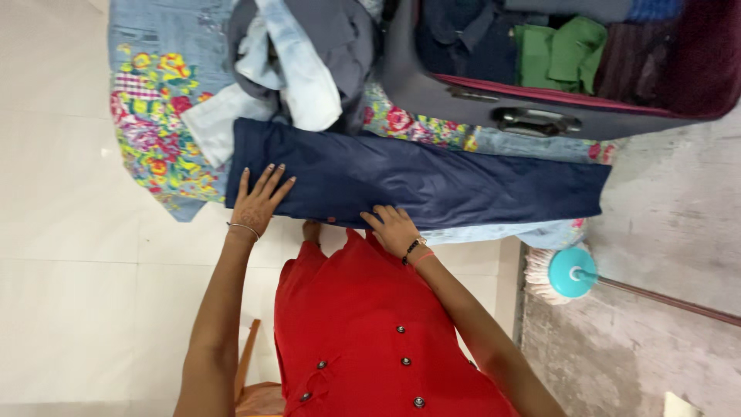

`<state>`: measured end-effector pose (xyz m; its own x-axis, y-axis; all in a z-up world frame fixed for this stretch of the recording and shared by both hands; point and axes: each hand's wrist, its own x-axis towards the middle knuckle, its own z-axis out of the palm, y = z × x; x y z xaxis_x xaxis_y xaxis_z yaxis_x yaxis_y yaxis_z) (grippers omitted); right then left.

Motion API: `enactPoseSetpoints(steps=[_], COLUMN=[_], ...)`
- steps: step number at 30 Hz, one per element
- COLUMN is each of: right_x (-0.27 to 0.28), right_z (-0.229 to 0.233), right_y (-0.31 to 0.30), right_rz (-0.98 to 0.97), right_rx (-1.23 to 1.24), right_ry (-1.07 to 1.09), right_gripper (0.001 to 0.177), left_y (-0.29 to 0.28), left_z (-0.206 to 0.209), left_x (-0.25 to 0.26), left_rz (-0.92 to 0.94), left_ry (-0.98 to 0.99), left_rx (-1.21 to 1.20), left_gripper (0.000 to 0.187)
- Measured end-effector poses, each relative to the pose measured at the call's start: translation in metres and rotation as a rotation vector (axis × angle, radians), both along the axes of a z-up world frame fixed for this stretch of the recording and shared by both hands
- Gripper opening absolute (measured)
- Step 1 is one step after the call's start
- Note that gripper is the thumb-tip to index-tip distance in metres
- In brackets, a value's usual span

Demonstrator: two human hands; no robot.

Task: The person folds a pair of trousers by hand and places them into an open suitcase, then lays out and folds a pair of jeans on the bed.

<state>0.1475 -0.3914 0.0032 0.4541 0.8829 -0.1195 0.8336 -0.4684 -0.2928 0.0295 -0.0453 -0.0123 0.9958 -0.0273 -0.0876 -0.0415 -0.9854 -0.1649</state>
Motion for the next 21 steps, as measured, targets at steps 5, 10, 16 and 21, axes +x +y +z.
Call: enactPoseSetpoints(steps=[5, 10, 16, 21], right_x=[-0.017, -0.027, -0.049, -0.055], right_z=[-0.024, -0.036, -0.021, -0.013], right_y=[0.047, 0.070, 0.072, 0.080], right_rz=[-0.044, -0.117, -0.232, -0.306], right_rx=[0.024, 0.080, 0.066, 0.034], right_ry=[-0.086, -0.197, -0.134, -0.108], right_gripper=[0.054, 0.041, 0.031, 0.024], left_y=[0.030, 0.043, 0.061, 0.083], left_z=[0.000, 0.029, 0.001, -0.045], left_x=[-0.009, -0.020, -0.017, 0.012], left_rz=[-0.138, -0.130, 0.425, 0.631], left_ry=[-0.097, 0.120, -0.462, -0.375], left_rx=[-0.115, -0.379, -0.807, -0.815], left_gripper=[0.072, 0.088, 0.060, 0.054])
